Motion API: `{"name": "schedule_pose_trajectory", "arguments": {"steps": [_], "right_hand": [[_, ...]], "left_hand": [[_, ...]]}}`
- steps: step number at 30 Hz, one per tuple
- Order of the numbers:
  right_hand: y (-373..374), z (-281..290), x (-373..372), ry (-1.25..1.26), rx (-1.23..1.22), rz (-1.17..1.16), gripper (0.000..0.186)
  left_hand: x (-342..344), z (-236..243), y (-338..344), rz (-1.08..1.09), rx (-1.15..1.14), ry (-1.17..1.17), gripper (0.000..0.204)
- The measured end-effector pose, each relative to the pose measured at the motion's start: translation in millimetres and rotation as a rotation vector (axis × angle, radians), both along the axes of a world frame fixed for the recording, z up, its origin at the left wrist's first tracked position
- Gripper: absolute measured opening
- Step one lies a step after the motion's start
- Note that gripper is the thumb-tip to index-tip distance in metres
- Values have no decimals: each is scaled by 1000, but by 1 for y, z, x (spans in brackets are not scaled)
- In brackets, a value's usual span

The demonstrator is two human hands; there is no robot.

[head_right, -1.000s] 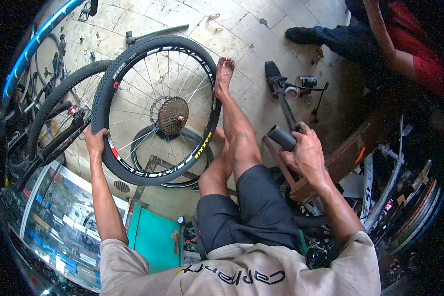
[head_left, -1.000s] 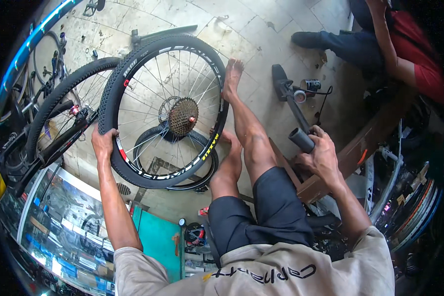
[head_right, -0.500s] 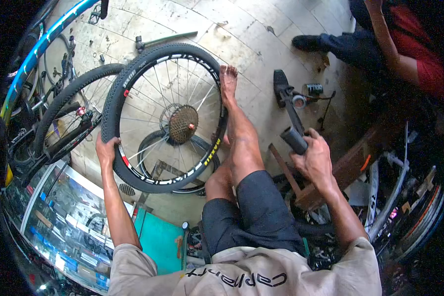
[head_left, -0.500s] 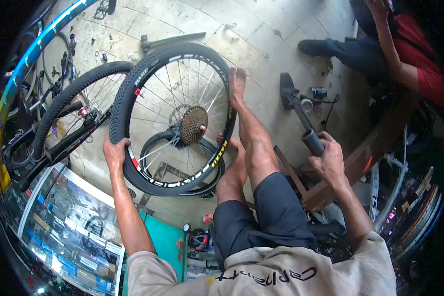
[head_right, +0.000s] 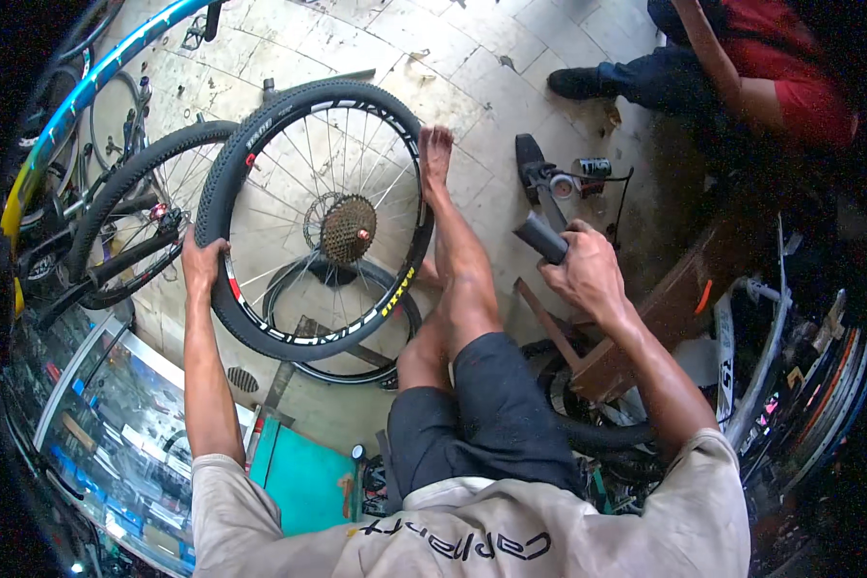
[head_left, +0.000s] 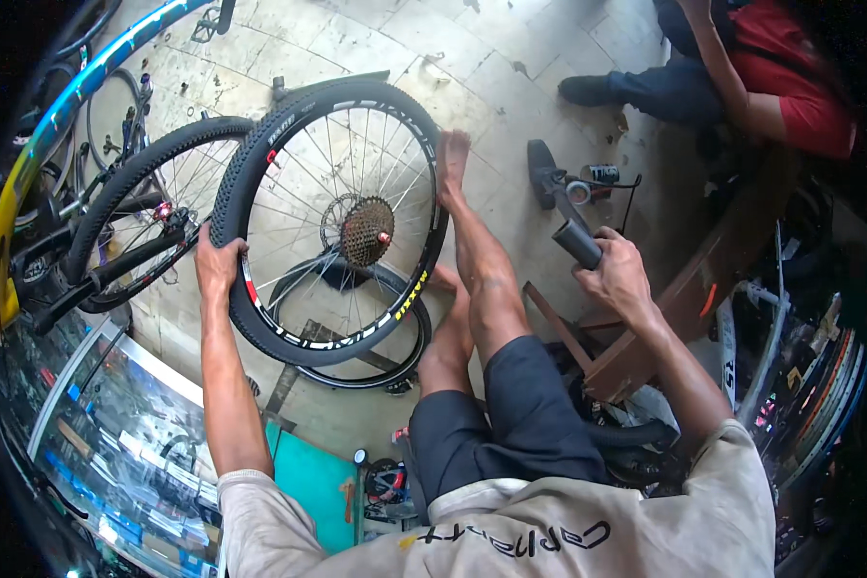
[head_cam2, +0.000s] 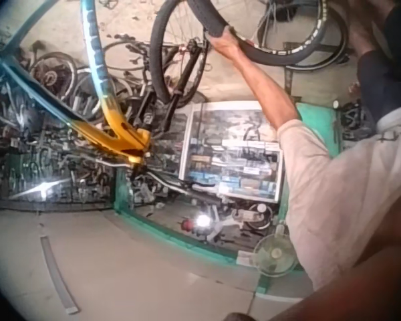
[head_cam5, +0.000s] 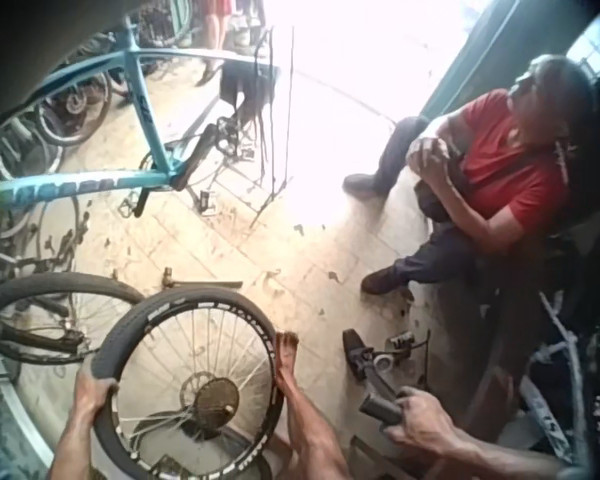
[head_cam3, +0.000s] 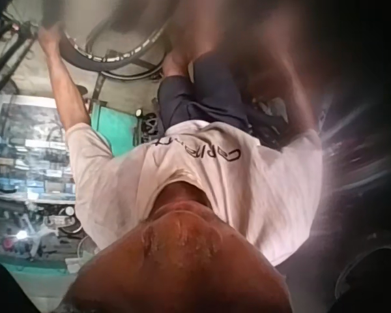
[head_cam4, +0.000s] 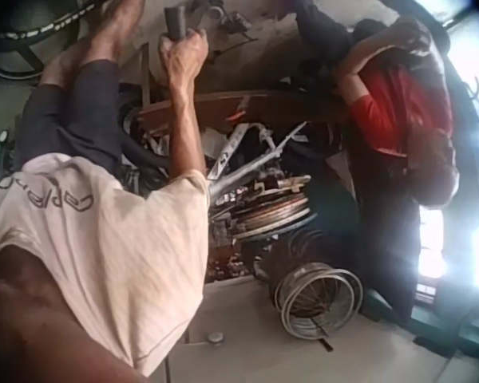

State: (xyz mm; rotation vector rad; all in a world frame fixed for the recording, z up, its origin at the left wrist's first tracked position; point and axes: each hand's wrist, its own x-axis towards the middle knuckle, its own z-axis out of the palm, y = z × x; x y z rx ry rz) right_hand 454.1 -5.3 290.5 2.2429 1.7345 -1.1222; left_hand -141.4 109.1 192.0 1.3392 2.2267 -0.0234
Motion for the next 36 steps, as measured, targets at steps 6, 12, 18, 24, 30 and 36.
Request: {"name": "schedule_pose_trajectory", "arguments": {"steps": [6, 12, 18, 24, 30, 36], "right_hand": [[-19, 0, -14, -70, -53, 103, 46], [-14, 3, -6, -40, -121, 63, 49], [2, -3, 5, -24, -97, 146, 47], [18, 8, 12, 10, -196, 35, 41], [47, 9, 7, 46, -155, -70, 31], [49, 8, 12, 2, -274, -126, 31]], "left_hand": [[6, 2, 21, -87, 45, 13, 88], [10, 5, 26, -57, 30, -41, 84], [11, 2, 28, -15, 15, 13, 87], [8, -5, 45, 49, -39, -1, 81], [4, -7, 34, 25, 6, -37, 83], [-1, -17, 45, 35, 19, -25, 86]]}}
